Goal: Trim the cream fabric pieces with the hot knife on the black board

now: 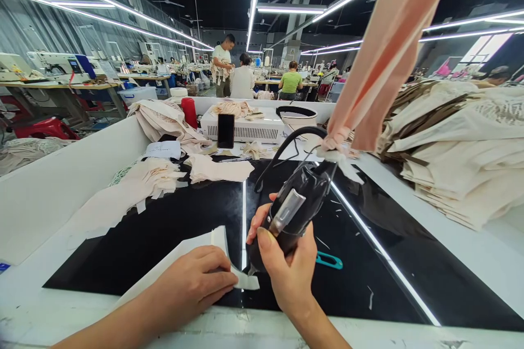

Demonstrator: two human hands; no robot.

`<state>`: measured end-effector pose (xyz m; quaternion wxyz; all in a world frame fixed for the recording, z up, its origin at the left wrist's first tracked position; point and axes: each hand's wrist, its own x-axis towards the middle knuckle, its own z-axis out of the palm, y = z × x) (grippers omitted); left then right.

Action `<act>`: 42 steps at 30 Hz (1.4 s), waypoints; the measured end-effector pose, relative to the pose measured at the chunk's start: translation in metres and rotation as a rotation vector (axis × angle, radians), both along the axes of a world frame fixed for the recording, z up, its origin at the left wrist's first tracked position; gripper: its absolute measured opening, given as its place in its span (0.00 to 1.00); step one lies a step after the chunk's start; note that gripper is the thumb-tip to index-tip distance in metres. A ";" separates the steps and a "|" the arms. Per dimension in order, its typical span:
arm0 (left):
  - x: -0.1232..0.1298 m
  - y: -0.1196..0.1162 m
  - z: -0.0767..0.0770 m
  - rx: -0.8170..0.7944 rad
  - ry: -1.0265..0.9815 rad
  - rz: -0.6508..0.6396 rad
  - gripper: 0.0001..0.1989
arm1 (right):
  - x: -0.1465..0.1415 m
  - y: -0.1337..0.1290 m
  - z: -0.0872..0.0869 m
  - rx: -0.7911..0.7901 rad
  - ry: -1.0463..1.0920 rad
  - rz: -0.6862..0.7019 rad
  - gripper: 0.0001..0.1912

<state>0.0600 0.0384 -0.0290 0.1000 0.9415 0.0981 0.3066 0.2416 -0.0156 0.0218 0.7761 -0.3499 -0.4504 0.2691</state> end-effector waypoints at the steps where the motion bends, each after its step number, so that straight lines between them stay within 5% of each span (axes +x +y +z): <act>1: 0.000 0.000 0.000 0.000 0.000 -0.001 0.15 | 0.000 0.000 0.000 -0.007 -0.006 -0.003 0.14; 15: 0.003 0.003 -0.006 -0.022 0.021 0.016 0.10 | -0.005 -0.005 -0.004 0.020 0.037 0.097 0.18; 42: 0.000 0.006 -0.007 -0.027 0.022 0.012 0.10 | 0.000 -0.009 -0.003 0.018 -0.002 0.016 0.17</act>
